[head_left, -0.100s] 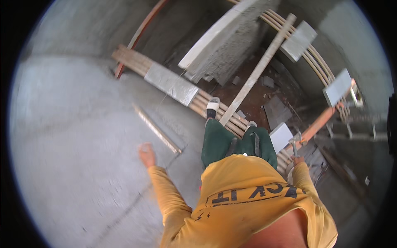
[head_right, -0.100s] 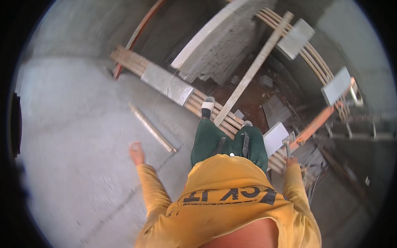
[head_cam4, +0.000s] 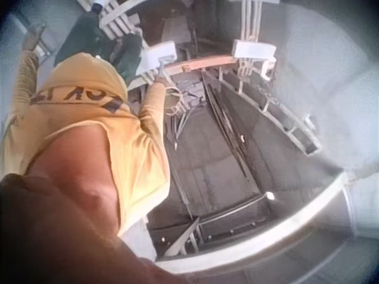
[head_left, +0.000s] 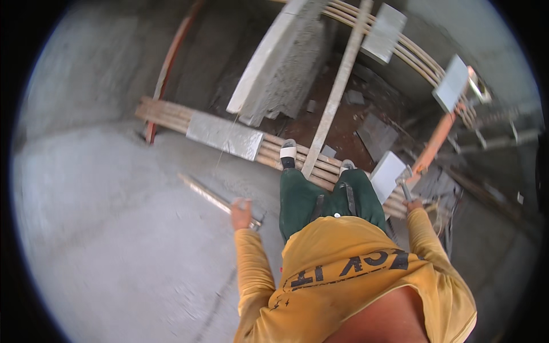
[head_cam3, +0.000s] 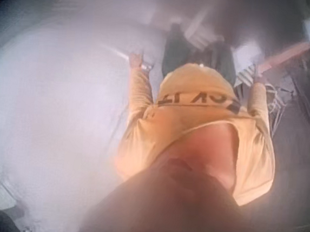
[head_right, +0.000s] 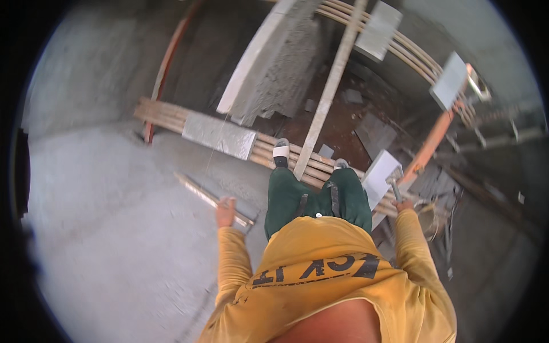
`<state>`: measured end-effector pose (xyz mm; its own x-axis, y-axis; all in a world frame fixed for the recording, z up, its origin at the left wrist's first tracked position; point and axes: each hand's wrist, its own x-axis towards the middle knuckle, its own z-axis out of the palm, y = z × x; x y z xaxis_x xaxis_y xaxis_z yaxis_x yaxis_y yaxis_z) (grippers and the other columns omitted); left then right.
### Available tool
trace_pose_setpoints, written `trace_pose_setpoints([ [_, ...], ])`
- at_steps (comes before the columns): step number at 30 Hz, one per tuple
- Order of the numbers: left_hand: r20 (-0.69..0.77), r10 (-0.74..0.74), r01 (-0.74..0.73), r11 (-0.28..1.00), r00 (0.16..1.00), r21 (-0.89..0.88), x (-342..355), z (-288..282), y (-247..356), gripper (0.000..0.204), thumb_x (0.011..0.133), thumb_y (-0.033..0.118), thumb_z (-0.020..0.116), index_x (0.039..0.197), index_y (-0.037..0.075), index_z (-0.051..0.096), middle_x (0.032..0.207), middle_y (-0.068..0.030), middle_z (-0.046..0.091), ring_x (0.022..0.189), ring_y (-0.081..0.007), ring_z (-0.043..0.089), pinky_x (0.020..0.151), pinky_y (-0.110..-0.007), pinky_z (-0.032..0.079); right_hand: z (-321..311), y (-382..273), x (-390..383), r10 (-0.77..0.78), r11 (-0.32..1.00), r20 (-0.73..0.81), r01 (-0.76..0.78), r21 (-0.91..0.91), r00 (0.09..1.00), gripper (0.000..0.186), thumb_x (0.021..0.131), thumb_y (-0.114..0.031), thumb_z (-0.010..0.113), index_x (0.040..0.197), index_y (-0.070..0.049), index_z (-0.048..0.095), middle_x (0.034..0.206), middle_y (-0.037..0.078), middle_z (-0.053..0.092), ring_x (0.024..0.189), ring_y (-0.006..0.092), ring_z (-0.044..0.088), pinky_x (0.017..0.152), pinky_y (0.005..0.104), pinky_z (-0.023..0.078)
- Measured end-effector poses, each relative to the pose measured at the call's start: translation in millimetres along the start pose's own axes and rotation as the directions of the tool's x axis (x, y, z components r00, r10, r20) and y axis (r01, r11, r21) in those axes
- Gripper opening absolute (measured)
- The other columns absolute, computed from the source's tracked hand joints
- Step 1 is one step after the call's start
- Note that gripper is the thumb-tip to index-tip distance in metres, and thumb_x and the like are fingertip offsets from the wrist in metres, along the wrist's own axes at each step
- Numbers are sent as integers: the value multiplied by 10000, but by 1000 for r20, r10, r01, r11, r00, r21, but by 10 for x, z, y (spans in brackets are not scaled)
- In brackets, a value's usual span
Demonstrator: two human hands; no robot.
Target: The person applies cement to a curved wall and places a white curved tile onto it. They use a trowel to spread cement and a hammer to tap the tile into position, adjusting it for alignment.
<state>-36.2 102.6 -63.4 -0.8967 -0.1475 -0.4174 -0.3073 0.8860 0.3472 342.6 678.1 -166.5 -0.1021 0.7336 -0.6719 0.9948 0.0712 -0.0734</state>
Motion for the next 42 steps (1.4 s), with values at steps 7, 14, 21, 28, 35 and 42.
trace_pose_setpoints([
  [7, 641, 363, -514, 856, 677, 58, 321, 643, 826, 535, 833, 501, 655, 1141, 63, 680, 1300, -218, 565, 1241, -356, 508, 1041, -434, 392, 166, -701, -1103, 119, 993, 158, -117, -18, 980, 724, 659, -552, 787, 1040, 51, 655, 1058, 301, 644, 1030, 422, 619, 889, 462, 479],
  [14, 790, 469, -852, 510, 394, 122, 623, 712, 919, 321, 907, 364, 579, 1071, 117, 700, 1234, -119, 623, 1240, -284, 519, 1073, -507, 323, 623, -933, -1877, 350, 911, 354, -403, 87, 867, 717, 773, -558, 712, 1163, 38, 636, 1171, 255, 631, 1128, 374, 597, 964, 421, 459],
  [21, 888, 385, -792, 609, 251, -40, 845, 358, 1332, 213, 932, 250, 564, 953, 61, 663, 929, -168, 682, 901, -336, 664, 823, -419, 492, 1268, -568, -2318, 450, 821, 322, -528, 218, 833, 683, 796, -538, 702, 1141, 48, 636, 1139, 260, 642, 1101, 373, 611, 953, 416, 467],
  [28, 929, 310, -680, 727, 201, -96, 729, 834, 1621, 187, 899, 213, 598, 913, 32, 642, 818, -183, 674, 791, -340, 677, 725, -377, 516, 1797, -133, -2009, 569, 732, 287, -634, 251, 771, 663, 813, -511, 694, 1145, 58, 617, 1139, 283, 628, 1091, 387, 609, 940, 428, 472],
  [35, 926, 366, -802, 580, 99, -143, 1135, 2670, 1476, 181, 891, 199, 612, 889, 23, 648, 777, -134, 662, 743, -246, 650, 718, -338, 504, 2431, 774, -734, 631, 644, 173, -635, 427, 756, 612, 833, -456, 680, 1112, 86, 626, 1078, 299, 645, 1066, 406, 618, 923, 441, 475],
  [42, 756, 616, -799, 558, 219, -224, 1638, 4618, 1761, 252, 941, 230, 604, 901, -18, 627, 816, -117, 637, 756, -201, 597, 745, -332, 490, 3116, 1587, 948, 733, 653, -84, -664, 364, 675, 580, 860, -476, 618, 1146, 28, 607, 1106, 288, 639, 1062, 406, 620, 932, 455, 477],
])
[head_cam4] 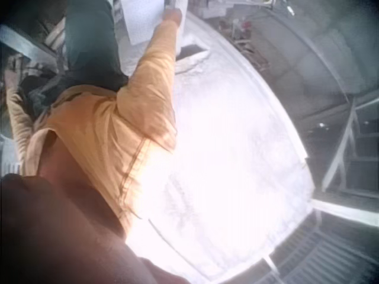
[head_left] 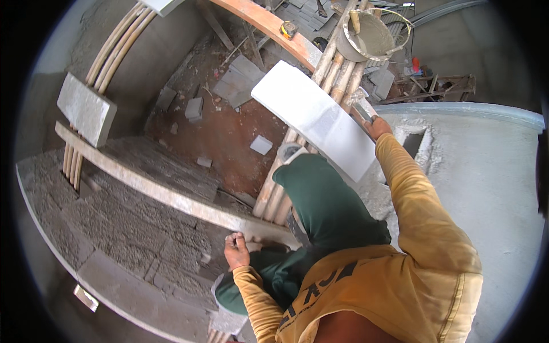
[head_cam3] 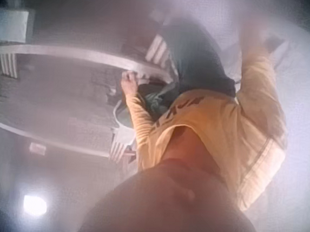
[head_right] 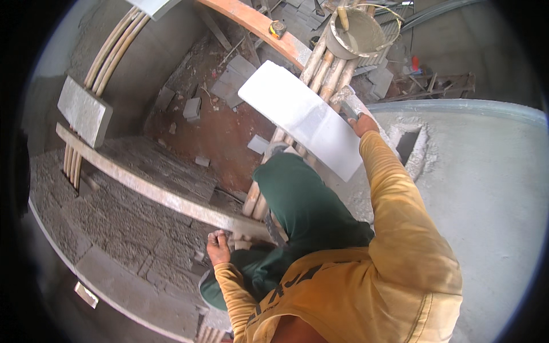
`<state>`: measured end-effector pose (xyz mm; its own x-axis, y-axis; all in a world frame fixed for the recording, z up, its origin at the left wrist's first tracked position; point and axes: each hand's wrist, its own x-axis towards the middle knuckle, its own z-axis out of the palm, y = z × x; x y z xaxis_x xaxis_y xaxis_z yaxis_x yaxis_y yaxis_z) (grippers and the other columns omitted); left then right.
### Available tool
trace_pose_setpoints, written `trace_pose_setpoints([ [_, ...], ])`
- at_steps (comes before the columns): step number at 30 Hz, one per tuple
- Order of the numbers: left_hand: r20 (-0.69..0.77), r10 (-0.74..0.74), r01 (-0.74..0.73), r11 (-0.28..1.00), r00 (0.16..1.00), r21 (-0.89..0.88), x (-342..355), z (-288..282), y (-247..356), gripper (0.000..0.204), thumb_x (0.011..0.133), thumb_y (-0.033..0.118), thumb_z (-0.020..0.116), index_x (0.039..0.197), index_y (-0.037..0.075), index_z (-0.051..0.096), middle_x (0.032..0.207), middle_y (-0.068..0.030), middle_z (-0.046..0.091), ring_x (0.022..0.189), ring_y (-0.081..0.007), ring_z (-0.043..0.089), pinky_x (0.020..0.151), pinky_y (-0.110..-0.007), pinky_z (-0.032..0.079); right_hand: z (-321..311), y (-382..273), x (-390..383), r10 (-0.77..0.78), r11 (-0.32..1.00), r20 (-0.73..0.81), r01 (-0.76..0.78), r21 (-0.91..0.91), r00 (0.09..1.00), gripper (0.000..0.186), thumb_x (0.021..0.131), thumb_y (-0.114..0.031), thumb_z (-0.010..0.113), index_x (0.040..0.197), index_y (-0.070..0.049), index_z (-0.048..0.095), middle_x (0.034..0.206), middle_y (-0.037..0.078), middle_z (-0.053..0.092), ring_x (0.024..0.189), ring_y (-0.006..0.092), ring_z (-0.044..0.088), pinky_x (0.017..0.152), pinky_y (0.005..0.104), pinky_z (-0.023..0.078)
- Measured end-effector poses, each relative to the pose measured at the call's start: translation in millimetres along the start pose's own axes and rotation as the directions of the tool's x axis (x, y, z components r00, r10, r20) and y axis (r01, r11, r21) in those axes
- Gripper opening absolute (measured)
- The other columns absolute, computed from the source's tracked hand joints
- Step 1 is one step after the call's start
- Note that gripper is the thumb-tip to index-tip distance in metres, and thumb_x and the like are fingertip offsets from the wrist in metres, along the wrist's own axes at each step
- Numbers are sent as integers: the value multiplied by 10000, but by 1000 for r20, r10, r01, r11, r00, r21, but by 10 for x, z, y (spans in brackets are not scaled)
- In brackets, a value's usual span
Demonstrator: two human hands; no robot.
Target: The person applies cement to a curved wall and places a white curved tile onto it. They use a trowel to spread cement and a hammer to tap the tile into position, adjusting it for alignment.
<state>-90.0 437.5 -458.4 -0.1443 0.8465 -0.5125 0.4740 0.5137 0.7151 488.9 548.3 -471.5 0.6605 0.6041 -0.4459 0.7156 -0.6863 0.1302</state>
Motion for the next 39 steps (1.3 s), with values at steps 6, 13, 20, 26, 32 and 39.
trace_pose_setpoints([
  [6, -5, 2, -1, 996, 1000, 87, 734, 542, -380, 304, 955, 257, 586, 955, -44, 625, 866, -150, 672, 796, -196, 611, 775, -333, 492, 522, -142, 997, 31, 999, -92, -28, 25, 995, 478, 910, -428, 597, 1166, -25, 604, 1212, 205, 566, 1139, 365, 575, 950, 449, 466],
  [13, 104, -47, 35, 993, 993, 116, 1023, 955, -692, 330, 948, 273, 612, 917, -56, 603, 819, -151, 646, 786, -214, 614, 755, -338, 490, 1064, -88, 1809, -139, 975, -226, 174, 139, 964, 450, 899, -407, 618, 1141, -29, 625, 1131, 165, 584, 1120, 345, 548, 963, 435, 445],
  [20, 109, -255, 260, 965, 961, -37, 1426, 1164, -696, 308, 955, 256, 609, 935, -51, 606, 826, -109, 633, 773, -179, 589, 733, -318, 483, 1477, 11, 2019, -87, 959, -293, 159, 233, 952, 431, 880, -401, 639, 1129, -50, 665, 1123, 161, 587, 1101, 341, 550, 947, 433, 445],
  [26, 212, -62, 13, 973, 975, 229, 1780, 1635, -270, 308, 959, 261, 607, 968, -46, 603, 837, -92, 624, 789, -156, 582, 744, -300, 478, 1330, 66, 1799, -54, 889, -504, 271, 368, 862, 374, 903, -371, 625, 1115, -67, 673, 1100, 164, 601, 1074, 351, 554, 920, 421, 446],
  [32, 246, 52, -43, 998, 968, -39, 2342, 2235, 70, 276, 961, 255, 603, 976, -20, 589, 856, -45, 590, 816, -140, 546, 786, -273, 453, 1349, 766, 940, 19, 750, -446, 282, 598, 895, 380, 909, -340, 642, 1051, 11, 665, 1057, 189, 628, 1003, 355, 598, 901, 403, 456],
  [39, 132, 64, -51, 994, 989, -97, 2942, 2613, 530, 455, 964, 294, 599, 1219, -75, 519, 1176, -151, 579, 1086, -214, 562, 960, -326, 446, 2087, 1759, 476, 391, 627, -68, -212, 750, 918, 457, 945, -399, 584, 1020, 45, 661, 1064, 214, 647, 1000, 303, 616, 894, 380, 460],
])
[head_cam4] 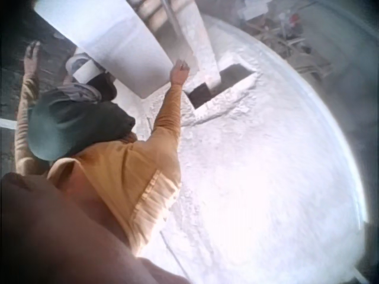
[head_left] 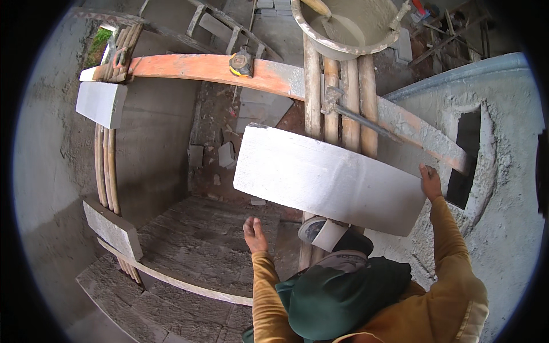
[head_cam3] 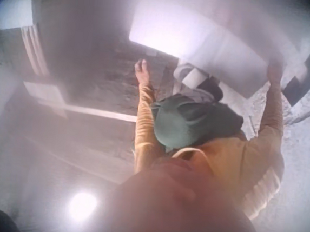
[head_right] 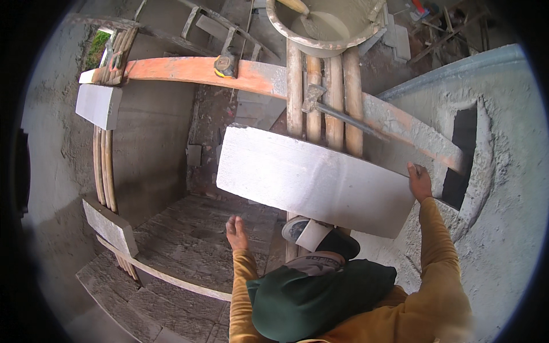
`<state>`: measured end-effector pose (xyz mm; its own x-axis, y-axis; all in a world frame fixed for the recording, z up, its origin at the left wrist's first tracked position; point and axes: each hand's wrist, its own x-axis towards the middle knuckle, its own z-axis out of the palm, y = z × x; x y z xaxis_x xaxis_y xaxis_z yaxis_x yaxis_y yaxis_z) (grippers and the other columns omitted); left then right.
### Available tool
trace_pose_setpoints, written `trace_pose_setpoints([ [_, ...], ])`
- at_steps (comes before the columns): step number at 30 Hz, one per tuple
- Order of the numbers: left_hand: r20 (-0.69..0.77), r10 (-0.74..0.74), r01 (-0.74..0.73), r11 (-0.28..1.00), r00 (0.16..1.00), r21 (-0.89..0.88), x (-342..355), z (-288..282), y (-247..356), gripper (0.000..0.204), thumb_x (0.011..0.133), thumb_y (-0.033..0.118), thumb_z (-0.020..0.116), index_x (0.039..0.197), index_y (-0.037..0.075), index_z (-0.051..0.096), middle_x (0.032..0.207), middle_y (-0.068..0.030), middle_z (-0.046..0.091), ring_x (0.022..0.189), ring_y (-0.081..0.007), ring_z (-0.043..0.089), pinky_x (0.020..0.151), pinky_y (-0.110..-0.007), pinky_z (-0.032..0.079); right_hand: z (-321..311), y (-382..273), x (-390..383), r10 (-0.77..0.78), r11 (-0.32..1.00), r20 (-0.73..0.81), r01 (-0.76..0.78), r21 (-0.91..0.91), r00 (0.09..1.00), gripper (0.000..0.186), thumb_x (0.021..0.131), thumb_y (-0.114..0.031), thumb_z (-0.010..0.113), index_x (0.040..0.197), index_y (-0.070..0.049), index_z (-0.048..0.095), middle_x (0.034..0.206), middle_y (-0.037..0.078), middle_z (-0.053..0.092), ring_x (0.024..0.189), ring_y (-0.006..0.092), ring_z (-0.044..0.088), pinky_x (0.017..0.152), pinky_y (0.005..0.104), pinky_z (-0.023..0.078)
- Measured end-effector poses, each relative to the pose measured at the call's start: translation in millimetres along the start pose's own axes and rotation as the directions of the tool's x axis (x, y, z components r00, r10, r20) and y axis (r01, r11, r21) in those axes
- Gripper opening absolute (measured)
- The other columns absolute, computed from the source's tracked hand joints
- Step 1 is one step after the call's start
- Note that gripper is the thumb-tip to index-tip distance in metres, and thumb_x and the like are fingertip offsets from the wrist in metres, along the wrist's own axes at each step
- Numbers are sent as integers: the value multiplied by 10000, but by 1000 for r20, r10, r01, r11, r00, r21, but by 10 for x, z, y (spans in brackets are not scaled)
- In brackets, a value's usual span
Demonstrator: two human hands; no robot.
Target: The person applies cement to a curved wall and places a white curved tile onto it. They use a trowel to spread cement and a hammer to tap the tile into position, adjusting it for alignment.
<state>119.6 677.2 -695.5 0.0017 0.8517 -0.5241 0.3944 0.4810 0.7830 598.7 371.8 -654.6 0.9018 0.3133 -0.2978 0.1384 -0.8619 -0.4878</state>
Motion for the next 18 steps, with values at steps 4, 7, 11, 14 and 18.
trace_pose_setpoints([
  [4, -2, 41, -41, 999, 999, 33, 296, 121, 362, 634, 957, 366, 592, 1354, -95, 414, 1356, -232, 477, 1250, -293, 489, 1047, -373, 402, 28, 347, 72, 172, 970, 125, -190, 152, 977, 512, 959, -439, 541, 1053, 50, 662, 1071, 185, 658, 1002, 257, 609, 892, 357, 460],
  [7, 43, 75, -76, 997, 996, 19, 427, 221, 523, 759, 943, 437, 585, 1420, -93, 327, 1428, -264, 399, 1300, -315, 443, 1074, -383, 370, -34, 434, 40, 172, 959, 59, -181, 217, 983, 579, 953, -473, 526, 1117, 69, 649, 1114, 184, 652, 1040, 251, 595, 933, 338, 440],
  [11, 19, 91, -92, 995, 996, 46, 586, 346, 614, 745, 966, 343, 581, 1479, -55, 217, 1496, -254, 312, 1384, -326, 338, 1125, -389, 308, -28, 478, -144, 385, 866, 161, -416, 276, 909, 732, 952, -588, 421, 1206, 72, 611, 1171, 177, 637, 1111, 241, 569, 995, 333, 398],
  [14, 26, 157, -159, 982, 987, 99, 738, 366, 716, 764, 960, 344, 591, 1488, -45, 200, 1528, -259, 250, 1417, -325, 283, 1140, -390, 283, 49, 485, -249, 369, 771, 205, -422, 476, 906, 766, 950, -616, 391, 1263, 59, 574, 1216, 180, 616, 1135, 257, 559, 1010, 338, 390],
  [18, 128, 178, -199, 964, 976, 177, 980, 263, 921, 785, 930, 349, 634, 1465, -77, 248, 1498, -256, 311, 1379, -318, 345, 1113, -386, 318, 150, 470, -361, 360, 670, 218, -414, 617, 907, 758, 959, -605, 392, 1303, 55, 537, 1254, 181, 586, 1140, 258, 552, 1012, 334, 392],
])
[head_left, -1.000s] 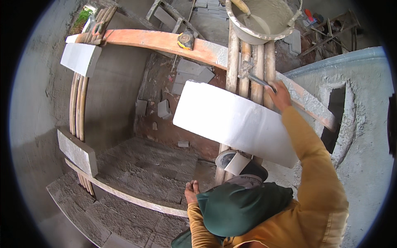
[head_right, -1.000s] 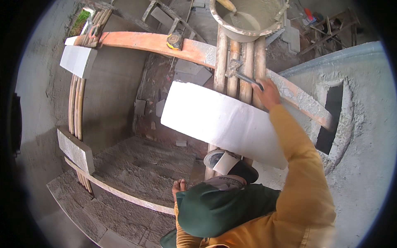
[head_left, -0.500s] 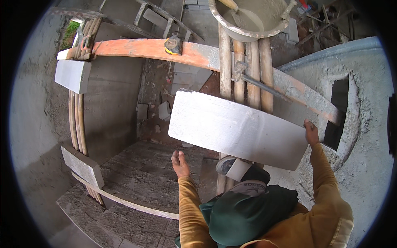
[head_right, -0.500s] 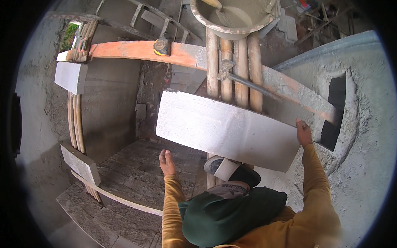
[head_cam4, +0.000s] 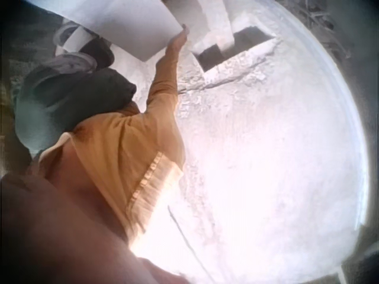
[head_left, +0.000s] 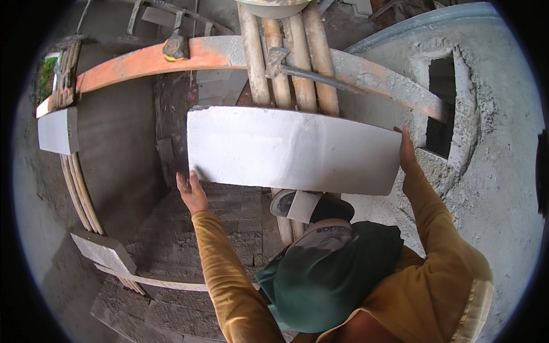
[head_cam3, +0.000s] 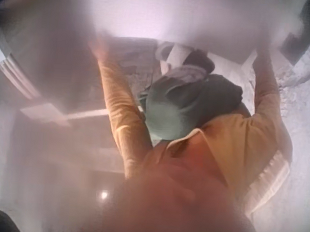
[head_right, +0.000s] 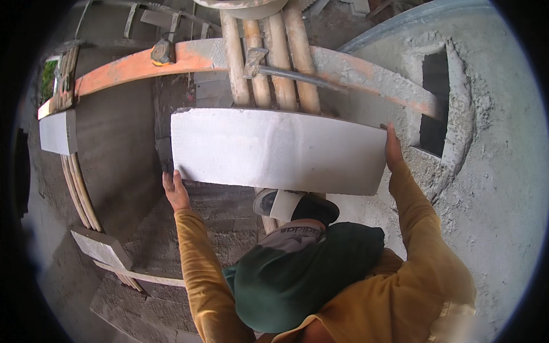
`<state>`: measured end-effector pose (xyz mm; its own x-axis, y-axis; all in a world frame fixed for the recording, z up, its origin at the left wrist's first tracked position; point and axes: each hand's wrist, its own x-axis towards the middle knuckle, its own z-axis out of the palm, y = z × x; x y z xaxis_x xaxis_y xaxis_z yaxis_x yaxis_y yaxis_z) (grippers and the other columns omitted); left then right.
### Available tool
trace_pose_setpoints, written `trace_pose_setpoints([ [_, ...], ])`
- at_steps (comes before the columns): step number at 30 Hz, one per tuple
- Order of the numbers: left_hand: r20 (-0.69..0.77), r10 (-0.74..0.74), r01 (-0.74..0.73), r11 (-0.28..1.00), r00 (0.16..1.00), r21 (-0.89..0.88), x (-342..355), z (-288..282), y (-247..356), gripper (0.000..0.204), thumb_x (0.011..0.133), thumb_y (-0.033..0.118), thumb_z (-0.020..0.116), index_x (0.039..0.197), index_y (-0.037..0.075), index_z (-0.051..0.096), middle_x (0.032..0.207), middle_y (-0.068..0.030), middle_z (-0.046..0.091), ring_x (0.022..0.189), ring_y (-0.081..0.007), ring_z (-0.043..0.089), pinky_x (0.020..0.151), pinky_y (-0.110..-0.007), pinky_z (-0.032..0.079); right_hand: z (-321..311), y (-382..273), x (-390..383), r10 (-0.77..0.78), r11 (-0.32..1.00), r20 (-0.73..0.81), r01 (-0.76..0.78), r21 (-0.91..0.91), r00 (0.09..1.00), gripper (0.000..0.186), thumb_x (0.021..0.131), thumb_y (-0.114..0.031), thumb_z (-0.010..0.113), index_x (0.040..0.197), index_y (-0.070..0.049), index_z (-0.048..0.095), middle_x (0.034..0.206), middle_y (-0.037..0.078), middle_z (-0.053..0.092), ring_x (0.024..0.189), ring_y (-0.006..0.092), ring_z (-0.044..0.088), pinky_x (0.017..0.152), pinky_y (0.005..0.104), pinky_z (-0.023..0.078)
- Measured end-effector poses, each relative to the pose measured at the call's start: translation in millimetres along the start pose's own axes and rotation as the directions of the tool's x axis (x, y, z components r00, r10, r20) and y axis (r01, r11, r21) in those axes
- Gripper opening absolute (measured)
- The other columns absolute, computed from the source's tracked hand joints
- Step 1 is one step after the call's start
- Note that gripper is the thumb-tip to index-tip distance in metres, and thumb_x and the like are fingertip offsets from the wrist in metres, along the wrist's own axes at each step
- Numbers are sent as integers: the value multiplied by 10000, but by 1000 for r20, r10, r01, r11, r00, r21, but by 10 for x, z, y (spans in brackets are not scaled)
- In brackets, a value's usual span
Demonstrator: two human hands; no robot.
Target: The person applies cement to a curved wall and places a white curved tile onto it. They use a trowel to spread cement and a hammer to tap the tile into position, adjusting it for alignment.
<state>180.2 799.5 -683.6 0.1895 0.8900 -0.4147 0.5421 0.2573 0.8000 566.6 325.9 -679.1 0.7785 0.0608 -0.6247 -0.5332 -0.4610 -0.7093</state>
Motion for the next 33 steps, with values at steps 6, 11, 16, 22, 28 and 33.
trace_pose_setpoints([
  [6, 124, -7, 3, 999, 992, 35, 147, 0, 2, 620, 894, 326, 668, 1289, -120, 499, 1241, -191, 579, 1135, -231, 542, 990, -324, 404, 9, 134, -129, 62, 998, 52, -63, 11, 997, 734, 973, -596, 380, 1276, 51, 550, 1252, 156, 583, 1138, 242, 544, 1001, 341, 402],
  [11, -3, -37, 37, 999, 999, 13, 66, 92, 28, 604, 868, 311, 685, 1272, -110, 527, 1210, -180, 605, 1128, -241, 552, 999, -333, 396, 18, 77, -97, 1, 999, 23, 0, -50, 1000, 724, 982, -587, 364, 1281, 47, 544, 1253, 147, 585, 1141, 237, 545, 1000, 342, 406],
  [16, -22, -1, 0, 1000, 1000, -18, -271, -89, 295, 587, 856, 312, 688, 1237, -114, 554, 1070, -184, 651, 985, -256, 611, 899, -344, 459, -69, -361, -266, 113, 988, 191, -89, -129, 975, 747, 977, -606, 359, 1346, 30, 493, 1310, 148, 557, 1187, 236, 536, 1027, 331, 398],
  [22, -106, -60, 72, 991, 993, 117, -718, -403, 571, 570, 870, 351, 703, 1188, -110, 594, 943, -144, 672, 859, -176, 611, 784, -310, 484, -255, -945, -401, 354, 909, 366, -223, -353, 861, 787, 949, -637, 406, 1440, -23, 399, 1405, 141, 482, 1255, 220, 492, 1037, 317, 399],
  [28, -233, 145, -110, 981, 962, 157, -782, -318, 373, 572, 855, 400, 717, 1184, -61, 629, 969, -146, 663, 917, -213, 604, 820, -332, 477, -145, -1280, 85, 338, 828, 407, -63, -557, 848, 819, 937, -650, 416, 1474, -36, 347, 1452, 141, 430, 1301, 227, 447, 1083, 307, 345],
  [33, -366, 172, -106, 975, 915, 193, -700, -115, 354, 504, 891, 407, 643, 1104, -50, 665, 1094, -228, 639, 1055, -344, 587, 930, -432, 444, -199, -1431, 289, 368, 815, 481, -27, -579, 796, 800, 945, -638, 401, 1489, -55, 330, 1490, 143, 383, 1342, 242, 398, 1107, 313, 308],
])
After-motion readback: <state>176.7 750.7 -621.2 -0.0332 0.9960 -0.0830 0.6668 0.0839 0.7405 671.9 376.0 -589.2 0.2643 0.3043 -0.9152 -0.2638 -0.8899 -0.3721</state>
